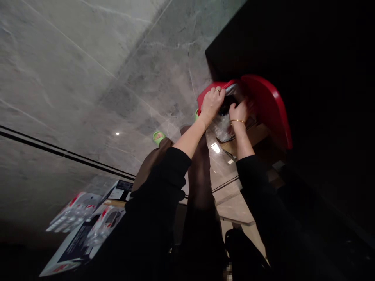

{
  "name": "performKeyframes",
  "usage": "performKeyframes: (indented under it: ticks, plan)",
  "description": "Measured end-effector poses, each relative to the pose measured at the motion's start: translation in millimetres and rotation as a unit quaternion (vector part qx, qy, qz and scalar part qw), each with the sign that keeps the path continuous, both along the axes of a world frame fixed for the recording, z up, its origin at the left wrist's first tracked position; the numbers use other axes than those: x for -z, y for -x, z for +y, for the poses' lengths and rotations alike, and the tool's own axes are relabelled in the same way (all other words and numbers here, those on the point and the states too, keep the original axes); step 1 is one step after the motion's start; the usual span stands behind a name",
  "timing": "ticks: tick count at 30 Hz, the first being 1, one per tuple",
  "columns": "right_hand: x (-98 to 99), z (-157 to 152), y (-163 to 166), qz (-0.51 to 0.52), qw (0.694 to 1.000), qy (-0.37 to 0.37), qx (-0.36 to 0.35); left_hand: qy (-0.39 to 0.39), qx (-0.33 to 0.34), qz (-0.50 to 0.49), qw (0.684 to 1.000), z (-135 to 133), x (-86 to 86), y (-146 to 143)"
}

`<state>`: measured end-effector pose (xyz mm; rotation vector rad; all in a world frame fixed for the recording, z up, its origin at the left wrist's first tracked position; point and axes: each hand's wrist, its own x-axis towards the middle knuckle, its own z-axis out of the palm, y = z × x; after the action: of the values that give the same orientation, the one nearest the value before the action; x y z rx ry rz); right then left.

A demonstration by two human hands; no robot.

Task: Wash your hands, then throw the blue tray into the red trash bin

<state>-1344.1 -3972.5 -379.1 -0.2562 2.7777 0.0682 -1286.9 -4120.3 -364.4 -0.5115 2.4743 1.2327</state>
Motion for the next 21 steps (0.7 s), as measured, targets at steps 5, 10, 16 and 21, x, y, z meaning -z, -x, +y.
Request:
performKeyframes:
  ticks: [5,10,16,21]
  plan:
    - [-21.0,25,-45,0.033,0.997,-0.018,0.061,0.008,-0.008,-0.003,1.000,4,3.4,5]
    - [-32.3,52,-54,-0.054,0.985,-0.081,0.140,0.011,-0.013,-0.005,1.000,6,7.4,6]
    - [-40.9,50,-58,-0.063,0.992,-0.016,0.111,0.015,0.000,0.009,1.000,-11,7.3,-9]
    - [-137.2,47,-98,0.120,0.992,0.030,0.029,-0.022,0.063,0.043,0.997,-24,-8.6,-69]
